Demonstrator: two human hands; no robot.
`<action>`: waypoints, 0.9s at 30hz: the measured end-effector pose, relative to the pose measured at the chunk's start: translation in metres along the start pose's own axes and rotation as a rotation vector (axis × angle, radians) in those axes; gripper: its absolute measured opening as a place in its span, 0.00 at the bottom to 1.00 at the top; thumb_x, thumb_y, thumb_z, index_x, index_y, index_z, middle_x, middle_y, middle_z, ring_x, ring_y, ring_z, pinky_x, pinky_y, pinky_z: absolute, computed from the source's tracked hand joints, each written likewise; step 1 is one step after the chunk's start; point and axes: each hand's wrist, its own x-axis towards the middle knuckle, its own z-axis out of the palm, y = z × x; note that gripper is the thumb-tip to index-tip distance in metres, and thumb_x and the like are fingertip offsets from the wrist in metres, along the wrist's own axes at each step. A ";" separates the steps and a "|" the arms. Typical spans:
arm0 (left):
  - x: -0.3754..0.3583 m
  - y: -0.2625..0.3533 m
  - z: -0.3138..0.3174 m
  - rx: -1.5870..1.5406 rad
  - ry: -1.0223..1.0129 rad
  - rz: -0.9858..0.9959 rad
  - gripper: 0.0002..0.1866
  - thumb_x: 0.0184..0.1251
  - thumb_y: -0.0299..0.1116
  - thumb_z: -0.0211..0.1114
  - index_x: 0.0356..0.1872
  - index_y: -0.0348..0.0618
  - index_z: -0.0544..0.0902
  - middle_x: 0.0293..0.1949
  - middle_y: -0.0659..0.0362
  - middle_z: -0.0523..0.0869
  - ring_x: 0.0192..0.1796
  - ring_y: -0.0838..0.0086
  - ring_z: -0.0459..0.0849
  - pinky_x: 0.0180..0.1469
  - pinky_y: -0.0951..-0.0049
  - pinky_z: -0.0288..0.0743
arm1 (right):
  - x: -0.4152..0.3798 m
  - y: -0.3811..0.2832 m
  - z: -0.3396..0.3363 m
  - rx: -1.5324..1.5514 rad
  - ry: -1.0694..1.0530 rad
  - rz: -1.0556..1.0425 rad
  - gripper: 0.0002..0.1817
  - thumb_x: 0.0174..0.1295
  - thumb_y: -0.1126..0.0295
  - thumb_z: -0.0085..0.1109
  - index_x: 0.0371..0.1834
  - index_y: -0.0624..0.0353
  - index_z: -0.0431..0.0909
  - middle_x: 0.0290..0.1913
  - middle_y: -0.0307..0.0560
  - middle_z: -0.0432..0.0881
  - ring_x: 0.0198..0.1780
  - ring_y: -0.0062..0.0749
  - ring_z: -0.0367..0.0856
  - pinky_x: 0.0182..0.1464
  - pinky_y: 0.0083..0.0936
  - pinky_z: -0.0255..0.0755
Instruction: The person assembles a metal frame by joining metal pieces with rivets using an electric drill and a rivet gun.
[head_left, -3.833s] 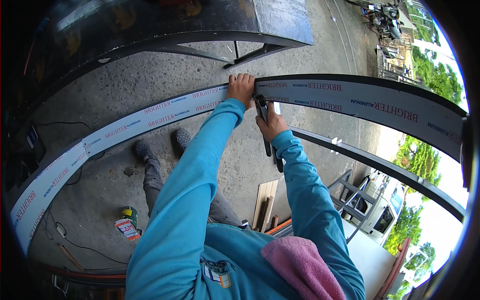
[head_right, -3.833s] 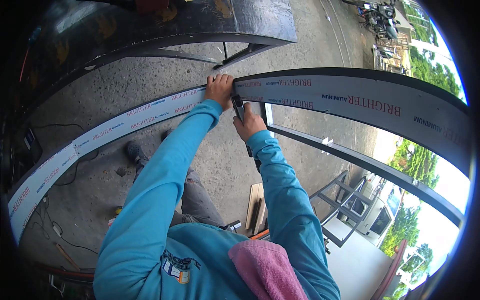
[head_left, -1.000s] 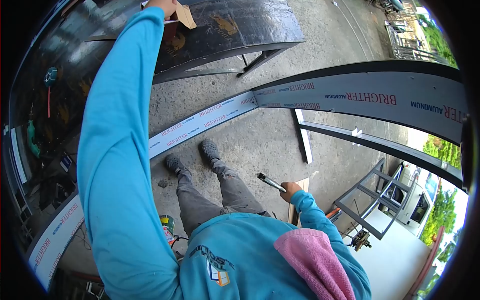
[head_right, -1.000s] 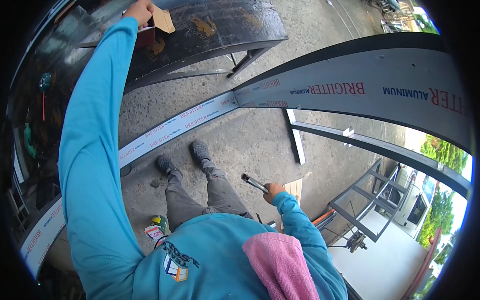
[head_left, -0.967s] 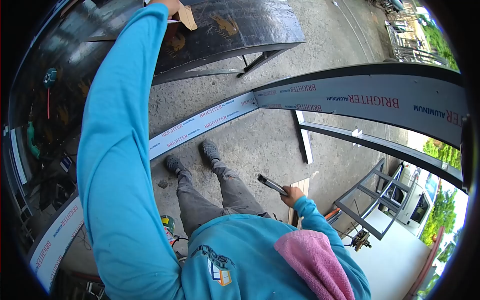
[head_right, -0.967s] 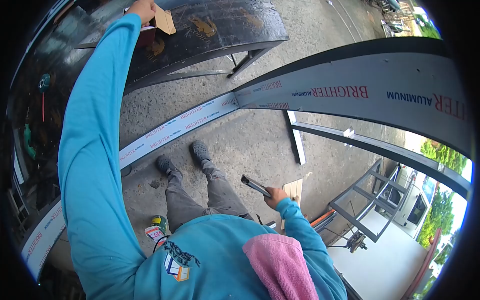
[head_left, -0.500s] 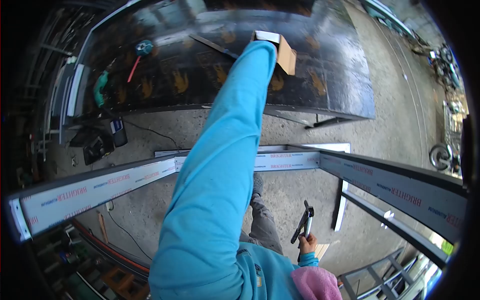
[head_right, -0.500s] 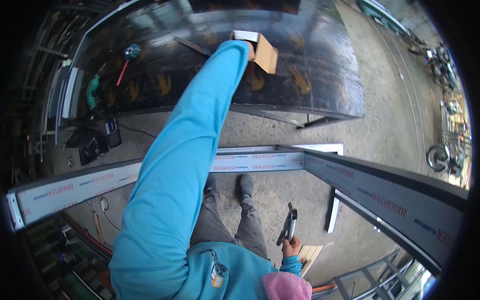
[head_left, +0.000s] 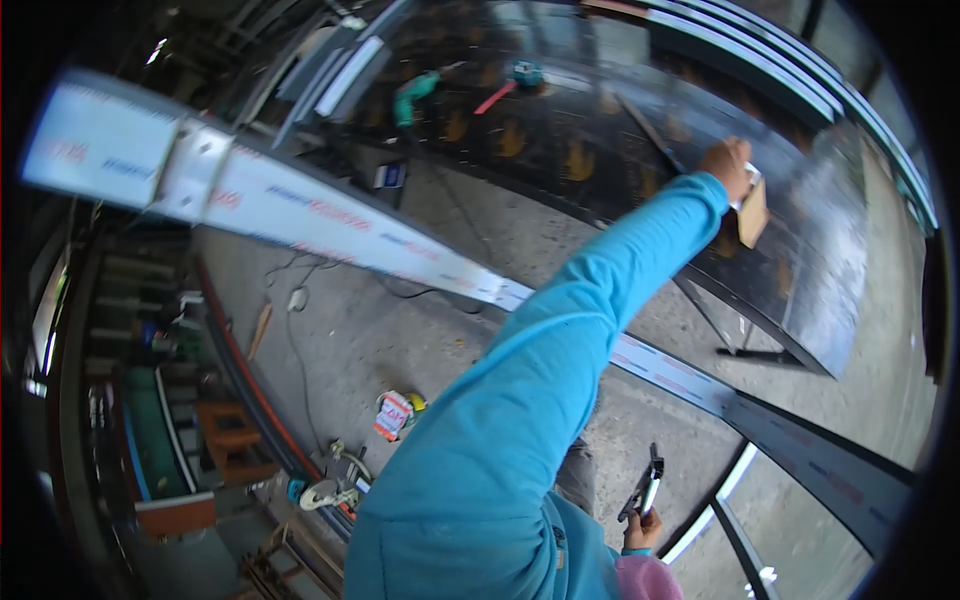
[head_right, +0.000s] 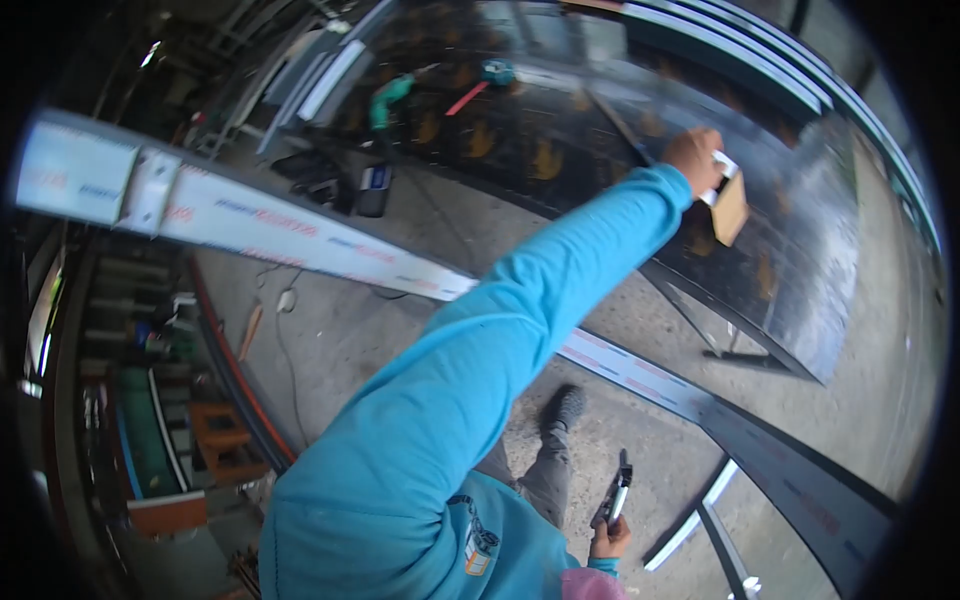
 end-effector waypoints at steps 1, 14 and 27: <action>-0.019 0.006 -0.016 -0.114 -0.010 -0.037 0.09 0.55 0.31 0.62 0.36 0.40 0.78 0.38 0.46 0.80 0.44 0.52 0.78 0.48 0.57 0.72 | -0.005 -0.018 0.003 0.026 0.000 -0.034 0.04 0.49 0.77 0.57 0.28 0.64 0.74 0.21 0.38 0.75 0.21 0.19 0.71 0.24 0.16 0.65; -0.348 0.067 -0.277 -0.693 -0.379 -0.529 0.05 0.58 0.27 0.62 0.34 0.37 0.81 0.28 0.59 0.83 0.33 0.78 0.79 0.37 0.74 0.72 | 0.039 -0.211 0.123 0.097 -0.474 -0.686 0.04 0.54 0.74 0.59 0.29 0.64 0.76 0.36 0.47 0.82 0.48 0.33 0.77 0.51 0.30 0.68; -0.455 0.056 -0.501 -0.765 0.096 -0.466 0.07 0.60 0.26 0.66 0.38 0.36 0.83 0.35 0.60 0.85 0.40 0.81 0.80 0.42 0.79 0.74 | -0.076 -0.238 0.318 0.011 -0.986 -0.687 0.23 0.49 0.65 0.65 0.45 0.71 0.78 0.23 0.36 0.77 0.21 0.14 0.69 0.25 0.14 0.62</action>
